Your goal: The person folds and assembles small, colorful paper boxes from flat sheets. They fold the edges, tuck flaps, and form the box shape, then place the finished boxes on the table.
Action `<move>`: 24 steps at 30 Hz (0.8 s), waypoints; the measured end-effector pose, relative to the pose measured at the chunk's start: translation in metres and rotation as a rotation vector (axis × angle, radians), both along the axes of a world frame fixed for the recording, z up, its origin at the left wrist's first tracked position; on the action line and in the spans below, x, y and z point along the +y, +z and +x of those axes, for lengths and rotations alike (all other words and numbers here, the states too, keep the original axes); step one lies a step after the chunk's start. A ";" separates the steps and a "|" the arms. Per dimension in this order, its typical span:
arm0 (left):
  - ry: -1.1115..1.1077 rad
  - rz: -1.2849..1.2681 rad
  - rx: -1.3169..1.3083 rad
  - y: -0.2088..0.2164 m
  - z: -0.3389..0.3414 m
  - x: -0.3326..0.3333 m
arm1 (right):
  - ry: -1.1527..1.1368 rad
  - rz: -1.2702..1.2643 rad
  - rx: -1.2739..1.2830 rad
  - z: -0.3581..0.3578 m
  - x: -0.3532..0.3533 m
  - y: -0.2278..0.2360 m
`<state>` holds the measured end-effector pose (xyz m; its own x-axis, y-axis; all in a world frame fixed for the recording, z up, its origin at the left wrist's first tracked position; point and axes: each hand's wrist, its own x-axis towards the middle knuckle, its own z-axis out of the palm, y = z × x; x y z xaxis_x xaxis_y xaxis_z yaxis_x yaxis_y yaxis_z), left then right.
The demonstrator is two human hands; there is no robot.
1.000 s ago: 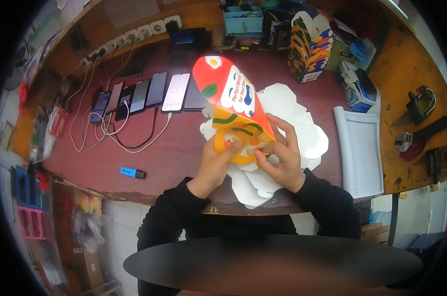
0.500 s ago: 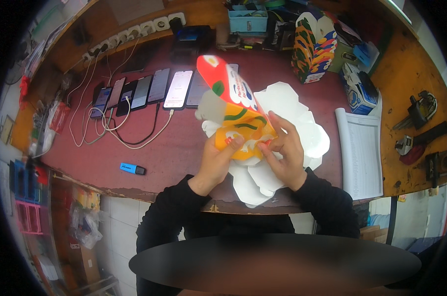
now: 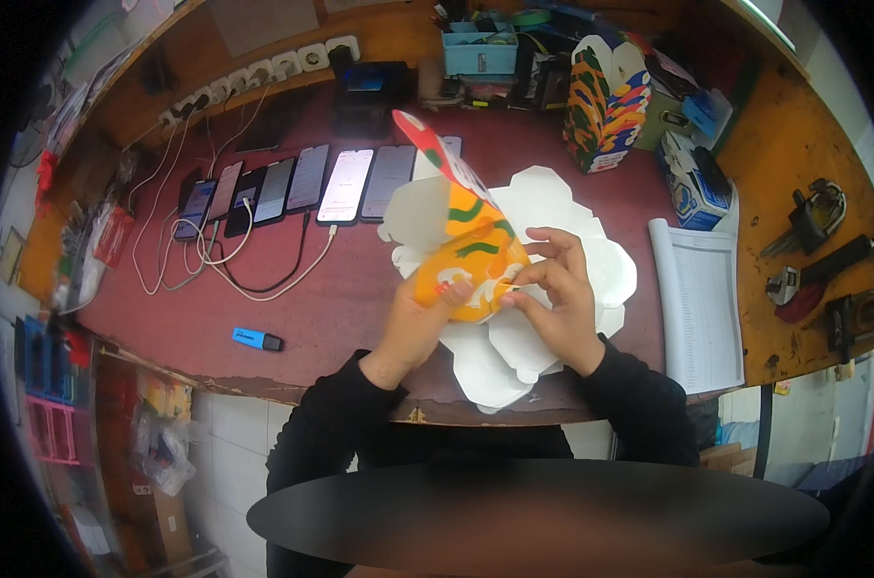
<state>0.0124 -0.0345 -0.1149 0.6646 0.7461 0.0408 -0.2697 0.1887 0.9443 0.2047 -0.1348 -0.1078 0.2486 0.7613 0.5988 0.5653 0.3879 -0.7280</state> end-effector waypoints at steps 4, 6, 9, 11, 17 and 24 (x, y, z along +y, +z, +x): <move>-0.040 0.167 0.041 -0.002 0.000 -0.004 | -0.036 -0.024 0.013 0.001 -0.001 -0.004; -0.081 0.190 -0.007 -0.002 0.000 -0.003 | -0.012 0.004 0.046 0.002 -0.001 -0.003; -0.157 0.218 0.043 -0.002 -0.003 0.003 | 0.019 -0.070 0.211 0.005 -0.002 0.003; -0.204 0.218 0.068 -0.002 -0.005 0.006 | 0.060 -0.144 0.231 0.009 -0.003 0.008; -0.196 0.381 0.199 0.007 -0.008 0.007 | 0.087 -0.141 -0.052 0.015 -0.008 0.024; -0.415 0.422 0.349 0.025 -0.015 0.018 | 0.035 0.076 -0.211 0.038 -0.014 0.042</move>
